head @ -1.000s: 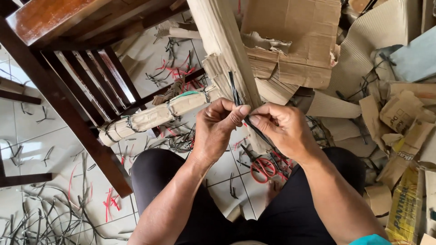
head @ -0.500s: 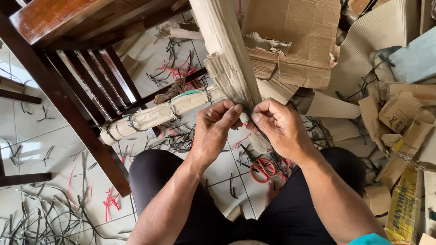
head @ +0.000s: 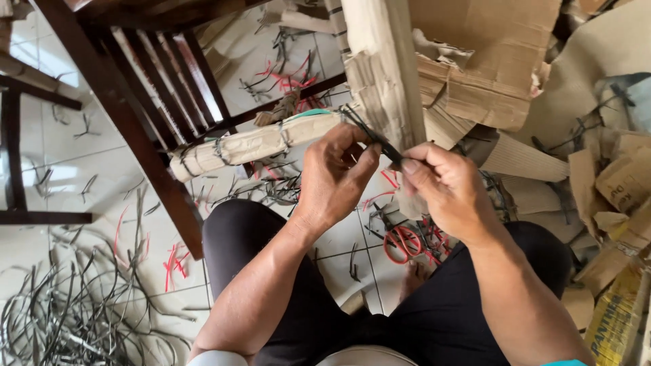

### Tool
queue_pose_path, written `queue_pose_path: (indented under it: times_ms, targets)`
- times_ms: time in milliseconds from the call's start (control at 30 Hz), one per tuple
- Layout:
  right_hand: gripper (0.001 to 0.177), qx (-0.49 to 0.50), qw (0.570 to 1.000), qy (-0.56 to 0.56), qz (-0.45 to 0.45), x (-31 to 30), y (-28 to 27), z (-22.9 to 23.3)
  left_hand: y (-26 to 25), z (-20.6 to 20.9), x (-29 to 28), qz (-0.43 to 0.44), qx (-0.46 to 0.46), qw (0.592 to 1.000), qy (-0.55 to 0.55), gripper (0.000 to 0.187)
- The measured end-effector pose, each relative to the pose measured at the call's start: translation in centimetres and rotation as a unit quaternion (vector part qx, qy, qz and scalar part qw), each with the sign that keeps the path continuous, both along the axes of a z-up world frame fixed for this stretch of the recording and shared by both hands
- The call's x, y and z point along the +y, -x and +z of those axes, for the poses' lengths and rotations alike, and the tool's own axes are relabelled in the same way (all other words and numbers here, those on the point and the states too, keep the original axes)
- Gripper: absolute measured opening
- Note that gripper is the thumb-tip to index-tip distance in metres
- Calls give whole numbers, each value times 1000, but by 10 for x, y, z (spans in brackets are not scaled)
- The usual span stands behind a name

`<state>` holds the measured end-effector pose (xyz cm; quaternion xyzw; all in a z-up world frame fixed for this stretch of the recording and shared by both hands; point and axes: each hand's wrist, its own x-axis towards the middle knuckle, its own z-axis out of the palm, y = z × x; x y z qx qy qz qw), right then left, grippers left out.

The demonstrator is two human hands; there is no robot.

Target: Wrapping the backrest of a wooden chair with cardboard and securing it with plastic ties

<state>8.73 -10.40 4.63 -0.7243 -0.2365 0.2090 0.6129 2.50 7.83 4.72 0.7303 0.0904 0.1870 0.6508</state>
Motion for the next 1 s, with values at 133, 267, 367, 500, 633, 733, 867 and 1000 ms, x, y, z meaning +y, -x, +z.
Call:
queue_pose_path:
  times_ms: [133,267,367,500,633,733,867,1000]
  targets:
    - [14,-106,993,51,-1,-1,0,4,2,14,7,41,-32,998,-37,9]
    - [11,-120,992,41,-29,-5,-1,5,11,39,18,19,-18,1000,-5,10]
    - [10,-59,995,8,-81,-8,-11,-2,13,36,36,29,-45,998,-27,8]
    - [6,16,992,-36,-117,-11,-22,-17,35,45,77,77,-82,994,11,11]
    - [9,-84,986,-11,-141,-10,-28,-36,65,27,143,324,-105,886,-316,15]
    - [12,-154,975,27,-156,-11,-24,-42,88,0,185,430,29,799,-420,31]
    - [33,-283,942,115,-141,-8,-23,-53,104,-34,218,413,241,833,-278,76]
    - [36,-225,959,121,-124,-4,-22,-60,108,-41,214,317,212,913,-145,40]
